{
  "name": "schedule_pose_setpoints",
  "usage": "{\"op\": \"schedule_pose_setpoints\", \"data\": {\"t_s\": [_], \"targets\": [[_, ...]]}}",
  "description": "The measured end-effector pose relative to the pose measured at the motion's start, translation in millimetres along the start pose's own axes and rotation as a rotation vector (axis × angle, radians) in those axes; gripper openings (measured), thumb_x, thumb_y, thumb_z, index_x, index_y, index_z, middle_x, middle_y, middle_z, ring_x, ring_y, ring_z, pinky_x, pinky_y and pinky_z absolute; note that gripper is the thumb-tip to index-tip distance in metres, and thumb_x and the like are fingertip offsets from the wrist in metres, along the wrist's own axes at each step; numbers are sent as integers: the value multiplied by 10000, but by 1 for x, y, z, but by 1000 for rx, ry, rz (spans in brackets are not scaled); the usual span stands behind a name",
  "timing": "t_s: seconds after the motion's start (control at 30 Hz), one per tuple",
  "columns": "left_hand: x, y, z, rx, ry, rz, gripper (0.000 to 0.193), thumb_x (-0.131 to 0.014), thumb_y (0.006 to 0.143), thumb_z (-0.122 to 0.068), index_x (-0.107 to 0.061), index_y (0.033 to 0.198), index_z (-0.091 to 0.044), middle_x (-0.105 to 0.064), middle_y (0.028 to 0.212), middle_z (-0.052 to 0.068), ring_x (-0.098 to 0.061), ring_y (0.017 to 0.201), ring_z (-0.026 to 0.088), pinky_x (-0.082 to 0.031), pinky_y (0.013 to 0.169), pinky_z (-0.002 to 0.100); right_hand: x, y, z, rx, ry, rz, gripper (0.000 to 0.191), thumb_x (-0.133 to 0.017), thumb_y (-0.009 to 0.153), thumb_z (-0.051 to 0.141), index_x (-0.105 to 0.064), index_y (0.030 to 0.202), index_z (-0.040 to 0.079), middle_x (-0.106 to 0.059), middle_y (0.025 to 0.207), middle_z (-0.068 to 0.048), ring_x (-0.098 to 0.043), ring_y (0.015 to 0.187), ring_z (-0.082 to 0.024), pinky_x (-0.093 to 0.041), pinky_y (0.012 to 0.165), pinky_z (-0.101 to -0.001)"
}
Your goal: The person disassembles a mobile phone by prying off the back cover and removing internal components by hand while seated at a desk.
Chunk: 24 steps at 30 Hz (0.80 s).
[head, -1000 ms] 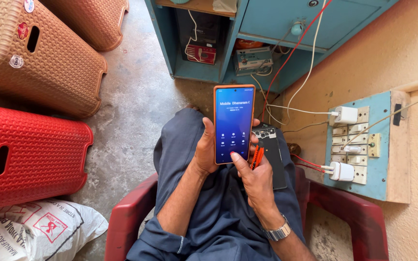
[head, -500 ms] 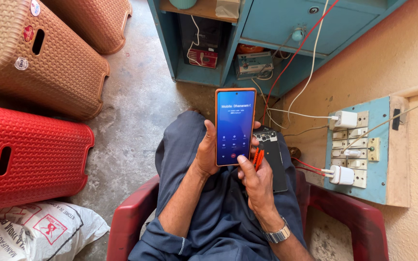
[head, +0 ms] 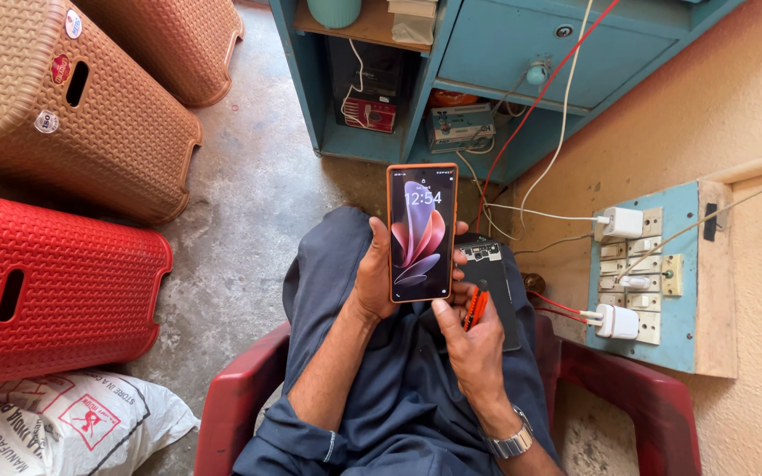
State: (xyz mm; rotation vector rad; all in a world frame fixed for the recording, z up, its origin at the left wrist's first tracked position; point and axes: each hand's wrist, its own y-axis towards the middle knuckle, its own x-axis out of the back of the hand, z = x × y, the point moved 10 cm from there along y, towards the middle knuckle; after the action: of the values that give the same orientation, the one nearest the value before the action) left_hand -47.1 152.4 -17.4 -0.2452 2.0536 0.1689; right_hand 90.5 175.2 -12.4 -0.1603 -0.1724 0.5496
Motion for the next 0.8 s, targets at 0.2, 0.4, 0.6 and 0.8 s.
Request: {"op": "schedule_pose_setpoints", "data": {"t_s": [0.2,0.4,0.6,0.8], "targets": [[-4,-10,4,17,-31,2,1127,-350,914,-848,-445,1520,98,-691,1178,205,-732,1008,264,-620,910,395,-6,-6,17,7,-218,-58,379,-791,841,138,-611,1145,1,-695,943,-20,-585,730,-68,-517,668,-248],[-11,-13,0,-3,-46,-25,1083,-383,892,-836,-445,1477,73,-693,1194,187,-728,982,256,-620,881,393,-4,-14,28,67,-248,-43,365,-775,887,174,-608,1160,-1,-694,942,-8,-611,773,-54,-525,711,-244],[-25,-12,13,7,-60,12,1123,-451,891,-849,-479,1490,101,-684,1139,168,-717,1007,239,-607,919,367,39,-18,19,21,-111,-97,380,-747,895,167,-618,1212,1,-648,1032,-1,-529,766,-59,-478,721,-229],[-28,-9,14,53,-30,25,1127,-489,850,-862,-499,1457,87,-686,1156,168,-718,993,233,-611,877,352,57,-8,26,46,-95,-129,357,-756,905,168,-642,1202,7,-670,1056,-4,-520,818,-59,-460,762,-224]]}}
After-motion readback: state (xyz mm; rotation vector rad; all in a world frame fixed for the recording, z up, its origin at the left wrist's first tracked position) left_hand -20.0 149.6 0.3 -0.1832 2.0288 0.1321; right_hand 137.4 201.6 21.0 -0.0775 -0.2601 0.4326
